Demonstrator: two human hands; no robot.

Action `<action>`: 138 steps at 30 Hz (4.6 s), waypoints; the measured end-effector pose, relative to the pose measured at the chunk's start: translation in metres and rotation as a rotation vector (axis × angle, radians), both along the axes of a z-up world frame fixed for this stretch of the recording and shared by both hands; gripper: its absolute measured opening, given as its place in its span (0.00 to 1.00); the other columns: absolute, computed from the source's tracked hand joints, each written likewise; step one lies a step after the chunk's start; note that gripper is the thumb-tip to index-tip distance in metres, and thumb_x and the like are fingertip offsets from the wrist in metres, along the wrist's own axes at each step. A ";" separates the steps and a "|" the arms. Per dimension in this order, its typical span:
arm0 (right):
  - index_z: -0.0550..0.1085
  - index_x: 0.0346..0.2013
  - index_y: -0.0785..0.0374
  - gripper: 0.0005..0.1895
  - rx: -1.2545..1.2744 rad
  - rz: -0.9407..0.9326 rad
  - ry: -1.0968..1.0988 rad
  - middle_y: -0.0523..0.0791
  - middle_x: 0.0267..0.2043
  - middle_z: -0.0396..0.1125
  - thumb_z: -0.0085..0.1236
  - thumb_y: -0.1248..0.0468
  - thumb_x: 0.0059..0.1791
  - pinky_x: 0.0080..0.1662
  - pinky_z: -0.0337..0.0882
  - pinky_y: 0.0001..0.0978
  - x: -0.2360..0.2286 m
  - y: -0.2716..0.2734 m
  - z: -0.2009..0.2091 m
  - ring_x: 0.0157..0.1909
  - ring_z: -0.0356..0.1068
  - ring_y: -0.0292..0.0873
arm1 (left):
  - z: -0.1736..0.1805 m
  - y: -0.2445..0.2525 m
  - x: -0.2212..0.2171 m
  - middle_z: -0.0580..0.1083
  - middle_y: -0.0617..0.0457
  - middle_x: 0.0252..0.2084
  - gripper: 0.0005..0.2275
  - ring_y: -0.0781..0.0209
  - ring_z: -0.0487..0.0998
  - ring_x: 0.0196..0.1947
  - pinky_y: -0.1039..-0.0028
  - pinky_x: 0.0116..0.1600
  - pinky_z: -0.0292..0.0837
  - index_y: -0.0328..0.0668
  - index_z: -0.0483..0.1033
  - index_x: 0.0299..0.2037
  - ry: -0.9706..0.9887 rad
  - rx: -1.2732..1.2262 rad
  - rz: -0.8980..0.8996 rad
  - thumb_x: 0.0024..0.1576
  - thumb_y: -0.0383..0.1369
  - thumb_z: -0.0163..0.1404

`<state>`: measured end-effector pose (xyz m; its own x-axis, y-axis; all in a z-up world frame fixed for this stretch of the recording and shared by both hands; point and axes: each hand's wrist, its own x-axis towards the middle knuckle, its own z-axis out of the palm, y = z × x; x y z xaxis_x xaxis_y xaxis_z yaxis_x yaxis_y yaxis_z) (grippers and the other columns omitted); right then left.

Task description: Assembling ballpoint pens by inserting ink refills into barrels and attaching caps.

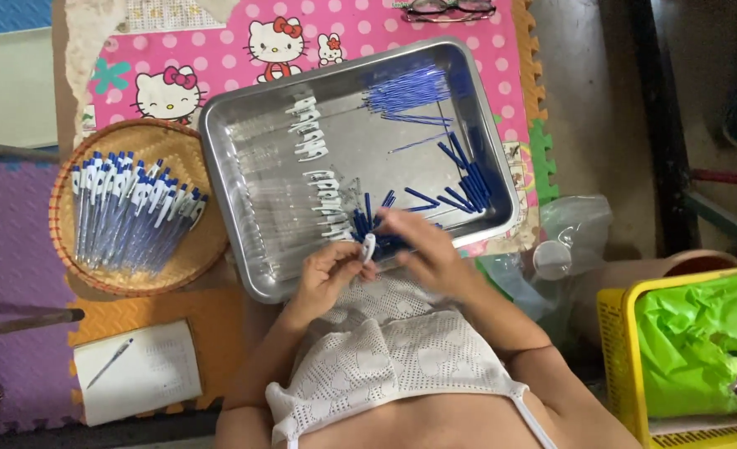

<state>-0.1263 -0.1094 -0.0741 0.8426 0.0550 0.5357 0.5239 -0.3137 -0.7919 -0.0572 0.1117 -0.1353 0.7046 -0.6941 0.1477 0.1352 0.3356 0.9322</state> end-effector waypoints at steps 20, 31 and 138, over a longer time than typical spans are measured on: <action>0.74 0.55 0.71 0.20 0.102 -0.185 0.529 0.49 0.39 0.66 0.58 0.79 0.48 0.49 0.78 0.44 0.013 -0.099 0.020 0.41 0.76 0.49 | 0.008 -0.012 0.006 0.80 0.38 0.37 0.10 0.58 0.83 0.33 0.72 0.39 0.84 0.27 0.73 0.54 0.115 -0.012 0.064 0.69 0.29 0.46; 0.76 0.49 0.80 0.15 0.221 0.013 0.227 0.56 0.40 0.71 0.64 0.79 0.47 0.44 0.80 0.44 0.014 -0.049 0.043 0.39 0.78 0.51 | 0.051 -0.056 0.014 0.79 0.43 0.39 0.13 0.67 0.77 0.31 0.79 0.37 0.76 0.32 0.71 0.55 -0.018 -0.054 0.166 0.63 0.27 0.57; 0.55 0.76 0.73 0.40 0.544 -0.075 0.204 0.64 0.52 0.75 0.55 0.81 0.50 0.53 0.77 0.44 0.001 -0.001 -0.051 0.53 0.78 0.53 | -0.002 -0.059 -0.012 0.82 0.35 0.39 0.16 0.57 0.81 0.22 0.73 0.27 0.78 0.24 0.72 0.60 -0.099 0.030 0.045 0.62 0.16 0.48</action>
<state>-0.1252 -0.1102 -0.1255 0.9227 -0.2459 0.2971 0.3362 0.1357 -0.9319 -0.0695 0.0523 -0.1370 0.7180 -0.6674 0.1977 0.0275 0.3110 0.9500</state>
